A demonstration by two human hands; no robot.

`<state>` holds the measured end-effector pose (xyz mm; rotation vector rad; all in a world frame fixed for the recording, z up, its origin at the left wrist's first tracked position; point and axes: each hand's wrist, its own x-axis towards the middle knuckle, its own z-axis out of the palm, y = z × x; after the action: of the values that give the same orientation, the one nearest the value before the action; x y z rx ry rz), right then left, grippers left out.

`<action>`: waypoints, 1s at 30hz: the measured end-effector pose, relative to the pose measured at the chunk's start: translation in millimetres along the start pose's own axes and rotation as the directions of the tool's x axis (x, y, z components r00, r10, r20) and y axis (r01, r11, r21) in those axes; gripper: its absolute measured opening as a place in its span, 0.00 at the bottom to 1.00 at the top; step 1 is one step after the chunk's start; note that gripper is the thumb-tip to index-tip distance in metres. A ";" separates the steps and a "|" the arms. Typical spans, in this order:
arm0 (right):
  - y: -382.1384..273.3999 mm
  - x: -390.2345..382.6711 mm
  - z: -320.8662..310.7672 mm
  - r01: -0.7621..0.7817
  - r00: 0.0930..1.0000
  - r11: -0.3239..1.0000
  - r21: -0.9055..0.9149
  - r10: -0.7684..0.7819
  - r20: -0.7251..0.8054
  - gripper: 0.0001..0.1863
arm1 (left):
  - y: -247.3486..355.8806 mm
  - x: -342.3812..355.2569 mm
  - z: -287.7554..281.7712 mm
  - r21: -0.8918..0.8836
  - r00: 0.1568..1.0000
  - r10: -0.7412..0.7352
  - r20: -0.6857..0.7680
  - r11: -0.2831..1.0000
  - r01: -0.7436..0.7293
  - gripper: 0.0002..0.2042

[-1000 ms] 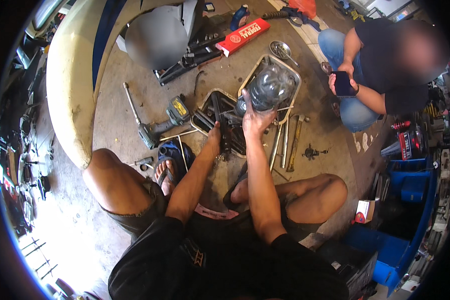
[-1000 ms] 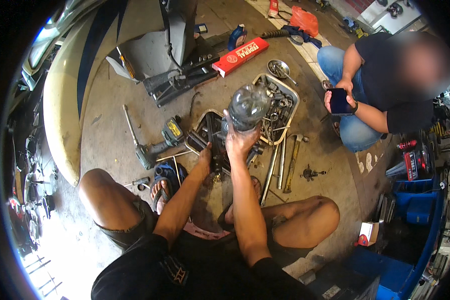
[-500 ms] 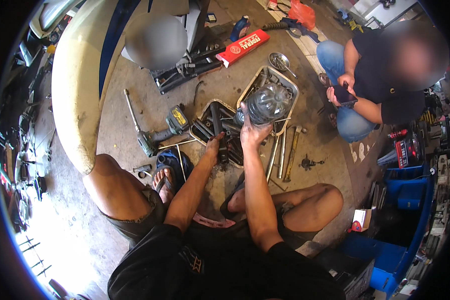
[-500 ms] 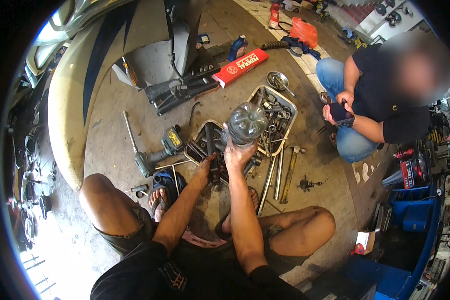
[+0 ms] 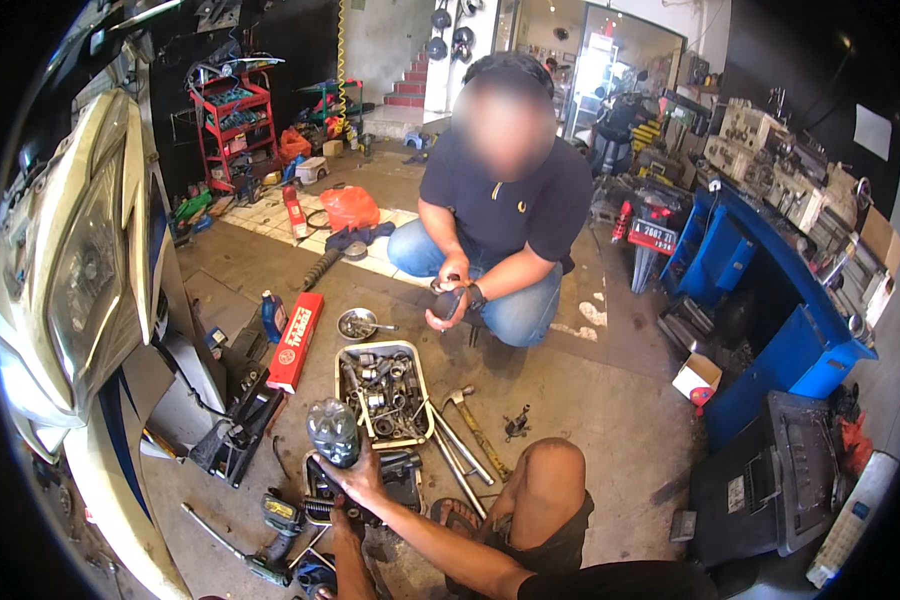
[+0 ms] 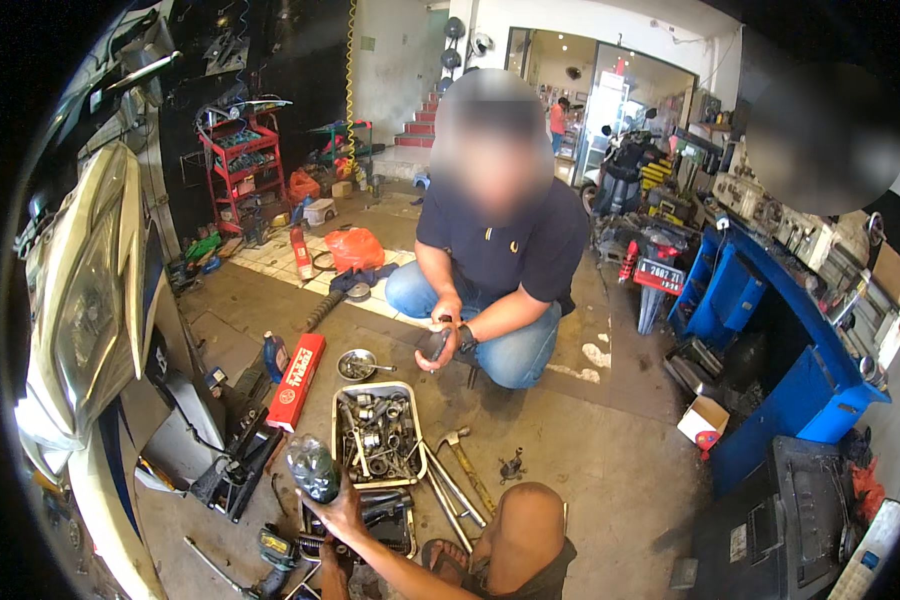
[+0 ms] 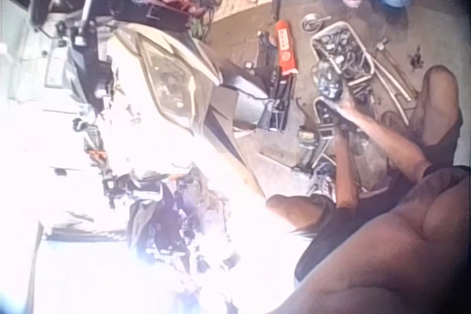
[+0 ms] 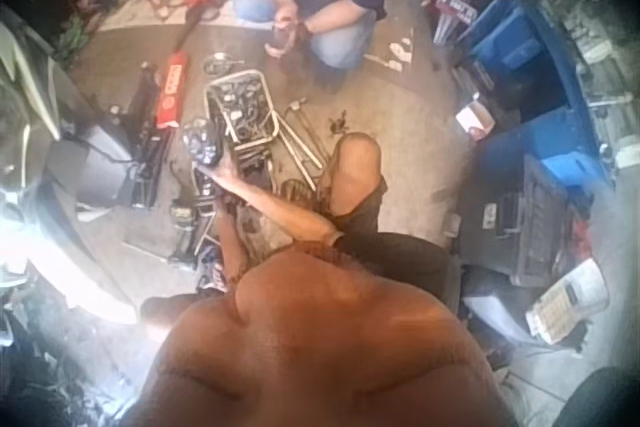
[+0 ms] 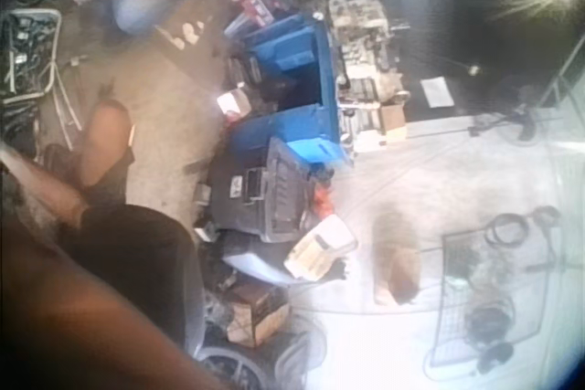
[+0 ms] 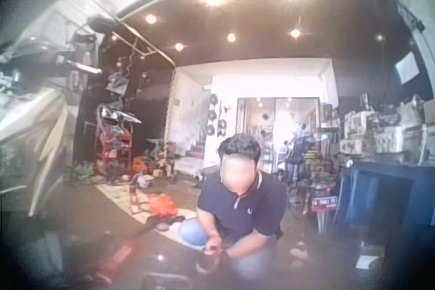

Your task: The person cleans and handles metal engine components from a tray while sitting on the floor, using a brush and a liquid from a plastic bottle.

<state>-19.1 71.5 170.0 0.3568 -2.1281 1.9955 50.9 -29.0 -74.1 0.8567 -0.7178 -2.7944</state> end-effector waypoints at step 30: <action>-27.1 21.5 -6.2 -0.002 0.997 0.998 0.057 0.007 -0.072 0.42 | 13.1 -24.6 76.3 0.062 0.987 0.024 0.157 0.998 -0.034 0.31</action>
<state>-31.2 75.3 202.7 0.2841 -2.0338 2.0429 28.6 -3.4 -0.3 0.6365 -0.8401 -2.8497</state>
